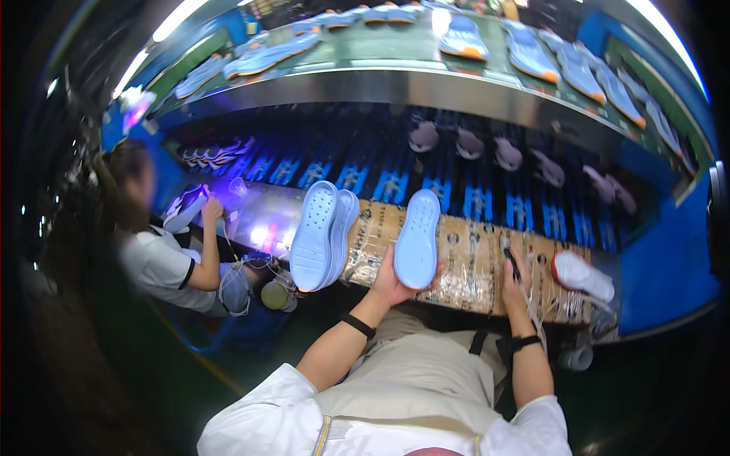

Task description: Applying adhesive to the edges and surface of shoe outsoles using a brush.

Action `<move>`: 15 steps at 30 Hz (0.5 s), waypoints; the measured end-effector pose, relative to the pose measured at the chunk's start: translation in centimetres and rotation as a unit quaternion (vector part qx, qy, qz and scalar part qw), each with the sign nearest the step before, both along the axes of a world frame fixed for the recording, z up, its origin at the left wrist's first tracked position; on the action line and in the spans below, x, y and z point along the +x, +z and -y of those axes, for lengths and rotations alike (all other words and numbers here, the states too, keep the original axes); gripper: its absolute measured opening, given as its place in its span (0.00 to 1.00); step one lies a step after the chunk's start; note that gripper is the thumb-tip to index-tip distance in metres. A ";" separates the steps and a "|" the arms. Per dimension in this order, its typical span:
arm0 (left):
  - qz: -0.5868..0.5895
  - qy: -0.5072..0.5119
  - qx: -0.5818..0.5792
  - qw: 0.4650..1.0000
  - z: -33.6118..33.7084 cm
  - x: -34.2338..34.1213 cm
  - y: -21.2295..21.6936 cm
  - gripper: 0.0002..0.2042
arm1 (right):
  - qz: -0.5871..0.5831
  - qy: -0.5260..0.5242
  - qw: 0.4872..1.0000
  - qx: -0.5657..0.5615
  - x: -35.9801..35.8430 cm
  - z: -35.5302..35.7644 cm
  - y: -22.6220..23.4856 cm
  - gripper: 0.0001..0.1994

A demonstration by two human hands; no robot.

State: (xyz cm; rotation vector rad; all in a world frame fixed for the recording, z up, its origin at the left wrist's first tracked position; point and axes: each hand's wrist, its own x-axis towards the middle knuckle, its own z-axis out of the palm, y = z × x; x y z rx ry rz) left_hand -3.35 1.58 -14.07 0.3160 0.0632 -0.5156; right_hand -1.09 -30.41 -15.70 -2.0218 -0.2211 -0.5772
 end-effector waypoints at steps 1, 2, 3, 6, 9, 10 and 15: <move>-0.004 -0.013 0.003 1.000 0.0 -0.1 0.0 0.44 | -0.007 -0.003 1.000 0.001 0.0 0.1 -0.5 0.17; 0.001 -0.011 0.002 1.000 0.0 -0.2 0.2 0.43 | -0.016 -0.007 1.000 0.002 0.2 0.2 -0.8 0.18; 0.010 0.000 -0.002 1.000 -0.1 -0.2 0.3 0.43 | -0.007 0.004 1.000 -0.002 0.3 0.2 -0.6 0.18; 0.011 -0.015 -0.014 1.000 -0.3 -0.2 0.3 0.43 | -0.037 -0.007 0.999 0.008 0.1 -0.4 0.4 0.19; 0.009 -0.016 -0.008 1.000 -0.1 0.0 0.3 0.44 | -0.039 -0.001 0.999 0.022 0.1 -0.1 0.0 0.19; 0.013 -0.006 -0.006 1.000 0.0 0.1 0.4 0.44 | -0.036 0.009 0.999 0.024 0.2 0.1 -0.4 0.19; 0.030 -0.013 0.018 0.999 0.4 0.0 0.4 0.44 | -0.091 -0.007 0.991 0.095 0.3 0.7 -1.7 0.20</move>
